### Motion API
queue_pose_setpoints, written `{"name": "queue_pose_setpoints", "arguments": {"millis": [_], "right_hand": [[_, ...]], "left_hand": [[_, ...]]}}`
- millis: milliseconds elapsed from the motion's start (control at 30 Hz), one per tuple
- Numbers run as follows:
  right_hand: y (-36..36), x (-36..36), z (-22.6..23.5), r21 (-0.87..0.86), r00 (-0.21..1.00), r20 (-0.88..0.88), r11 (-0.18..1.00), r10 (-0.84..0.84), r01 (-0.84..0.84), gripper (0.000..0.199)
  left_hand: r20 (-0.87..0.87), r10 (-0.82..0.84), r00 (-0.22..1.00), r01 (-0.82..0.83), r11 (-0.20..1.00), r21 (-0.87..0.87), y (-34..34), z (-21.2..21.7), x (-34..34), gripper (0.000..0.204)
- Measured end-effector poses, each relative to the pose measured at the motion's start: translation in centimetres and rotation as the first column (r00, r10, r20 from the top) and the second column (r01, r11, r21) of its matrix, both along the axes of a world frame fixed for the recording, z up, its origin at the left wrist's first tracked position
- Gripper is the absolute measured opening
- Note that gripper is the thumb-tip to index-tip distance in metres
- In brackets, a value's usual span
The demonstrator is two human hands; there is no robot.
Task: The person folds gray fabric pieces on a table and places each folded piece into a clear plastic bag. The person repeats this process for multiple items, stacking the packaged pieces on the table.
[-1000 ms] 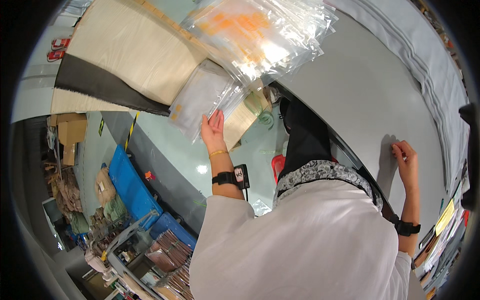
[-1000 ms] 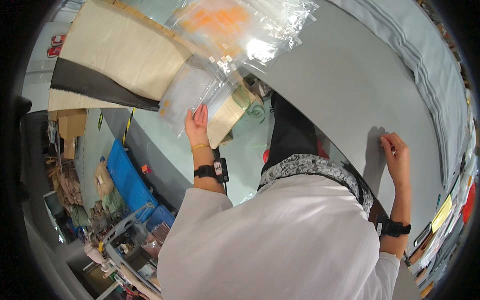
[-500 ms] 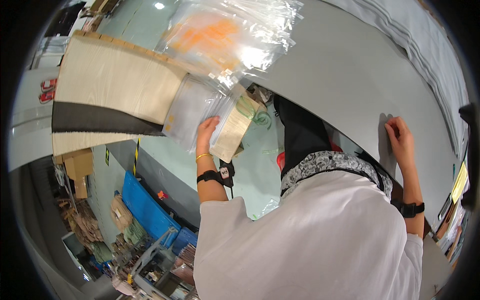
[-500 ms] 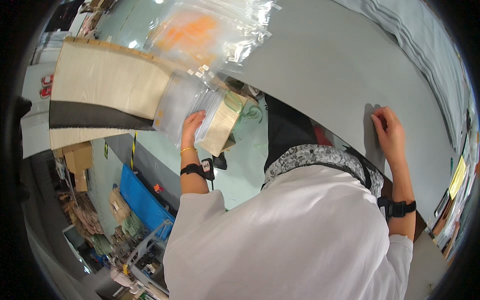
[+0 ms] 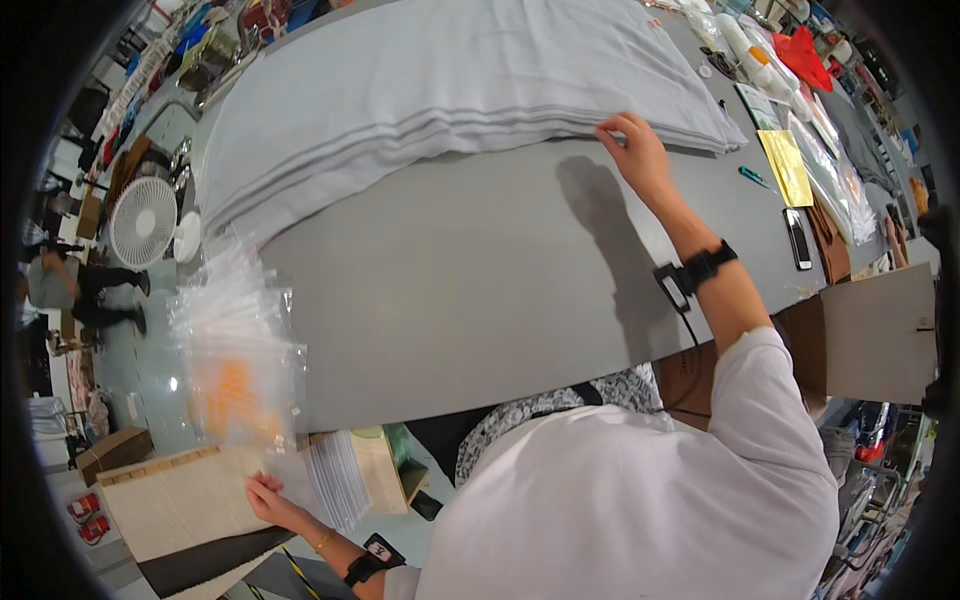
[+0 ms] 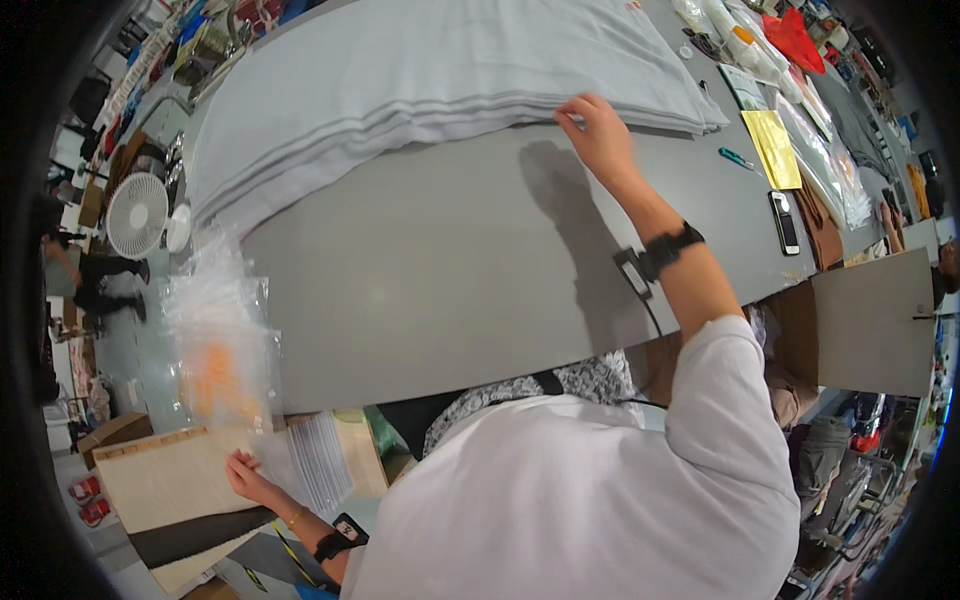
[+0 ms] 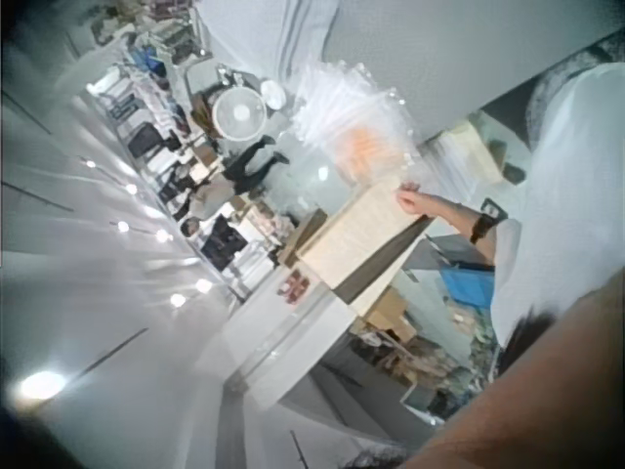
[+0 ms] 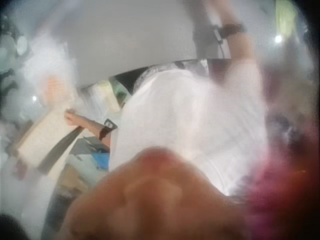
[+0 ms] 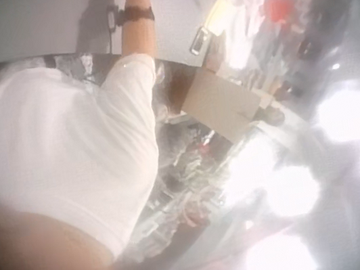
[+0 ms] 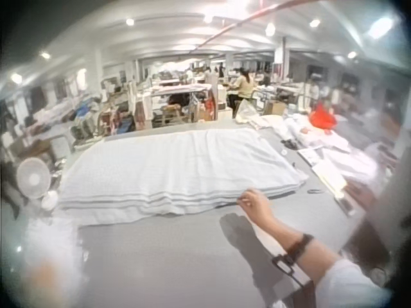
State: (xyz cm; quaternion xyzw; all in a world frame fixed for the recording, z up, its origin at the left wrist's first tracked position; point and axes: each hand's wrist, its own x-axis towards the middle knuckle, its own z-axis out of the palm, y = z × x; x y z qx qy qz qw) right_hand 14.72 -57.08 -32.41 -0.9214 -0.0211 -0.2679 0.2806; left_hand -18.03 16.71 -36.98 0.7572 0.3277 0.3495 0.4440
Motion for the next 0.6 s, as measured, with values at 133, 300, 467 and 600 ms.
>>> {"name": "queue_pose_setpoints", "arguments": {"millis": [133, 300, 467, 600], "right_hand": [[-0.4, 6.0, -1.2, -0.121, 0.995, 0.104, 0.993, 0.008, 0.005, 0.009], [-0.8, 7.5, -0.5, -0.023, 0.985, -0.151, 0.997, -0.083, 0.08, 0.014], [-1.8, 9.3, 4.1, 0.66, 0.991, -0.126, 0.749, 0.033, 0.059, 0.017], [-4.4, 10.0, 5.3, 0.142, 0.91, 0.354, 0.949, 0.217, -0.281, 0.013]], "left_hand": [[0.002, -0.386, 0.922, 0.386, 0.922, 0.019, -11.4, 6.4, 14.2, 0.031], [-0.062, -0.821, 0.568, 0.804, 0.57, -0.169, -27.8, 8.6, 30.3, 0.028], [0.11, -0.941, 0.319, 0.72, 0.165, -0.674, -40.4, 9.2, 44.2, 0.056], [0.329, -0.758, 0.563, 0.553, 0.049, -0.832, -44.0, 9.0, 51.2, 0.059]]}}
